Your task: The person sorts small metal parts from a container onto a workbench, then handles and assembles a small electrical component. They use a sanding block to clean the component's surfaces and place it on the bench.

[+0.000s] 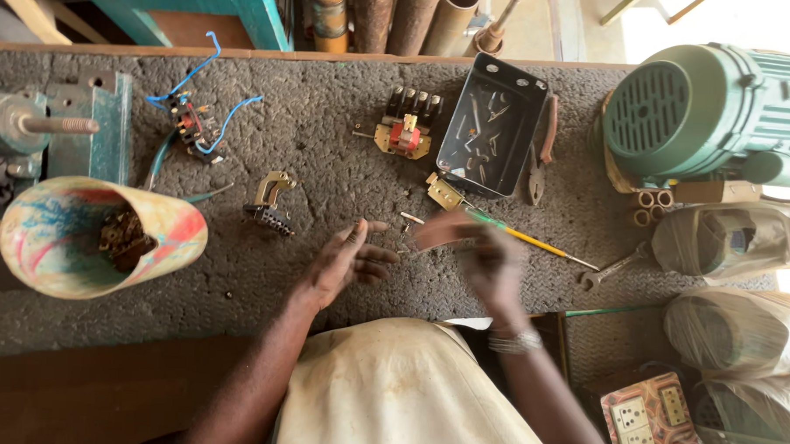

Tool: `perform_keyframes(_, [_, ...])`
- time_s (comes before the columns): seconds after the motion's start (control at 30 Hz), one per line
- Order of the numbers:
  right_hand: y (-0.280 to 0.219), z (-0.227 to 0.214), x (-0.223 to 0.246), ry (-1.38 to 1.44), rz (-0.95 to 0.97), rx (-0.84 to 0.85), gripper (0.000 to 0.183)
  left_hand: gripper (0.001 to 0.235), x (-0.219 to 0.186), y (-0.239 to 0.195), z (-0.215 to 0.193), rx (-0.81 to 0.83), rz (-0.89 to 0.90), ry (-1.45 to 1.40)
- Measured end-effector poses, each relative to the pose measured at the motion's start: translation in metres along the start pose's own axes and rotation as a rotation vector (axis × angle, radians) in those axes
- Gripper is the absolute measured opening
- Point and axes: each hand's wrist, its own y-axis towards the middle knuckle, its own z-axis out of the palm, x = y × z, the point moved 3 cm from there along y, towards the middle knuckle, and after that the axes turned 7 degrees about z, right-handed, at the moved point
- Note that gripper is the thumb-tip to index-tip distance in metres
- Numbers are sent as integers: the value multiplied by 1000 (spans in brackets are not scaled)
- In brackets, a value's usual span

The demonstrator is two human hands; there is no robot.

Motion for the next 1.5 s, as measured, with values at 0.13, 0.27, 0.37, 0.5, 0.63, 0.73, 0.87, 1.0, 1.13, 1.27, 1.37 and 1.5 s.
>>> perform_keyframes(0.13, [-5, 64, -31, -1083, -614, 391, 25, 39, -6, 3, -10, -136, 364, -70])
perform_keyframes(0.27, [-2, 60, -25, -1128, -496, 251, 52, 40, -14, 18, -30, -418, 563, 537])
perform_keyframes(0.37, [-2, 45, -19, -734, -74, 365, 48, 41, -6, 31, -31, -457, 478, 874])
perform_keyframes(0.5, [-12, 44, -14, -133, 229, 605, 55, 44, -8, 37, -24, -405, 647, 1068])
perform_keyframes(0.63, [-19, 54, -16, -11, 218, 681, 63, 45, -17, 42, -26, -163, 567, 1153])
perform_keyframes(0.73, [-13, 60, -26, -343, 109, 554, 61, 52, -24, 42, -23, -168, 605, 1235])
perform_keyframes(0.87, [-6, 70, -52, -825, -14, 762, 55, 43, -20, 44, -32, -211, 449, 1115])
perform_keyframes(1.0, [13, 67, -53, -717, -75, 730, 51, 35, -25, 42, -37, -217, 884, 1315])
perform_keyframes(1.13, [31, 50, -33, -553, -96, 491, 56, 28, -10, 51, -42, -180, 605, 1223])
perform_keyframes(1.27, [31, 44, -2, -307, -169, 474, 56, 29, -18, 56, -29, -149, 593, 1230])
perform_keyframes(1.37, [18, 49, 6, -411, -266, 320, 56, 23, -31, 61, -18, -83, 492, 1323])
perform_keyframes(1.5, [-9, 76, -27, -658, -401, 147, 55, 37, -46, 48, -11, -172, 1051, 1568])
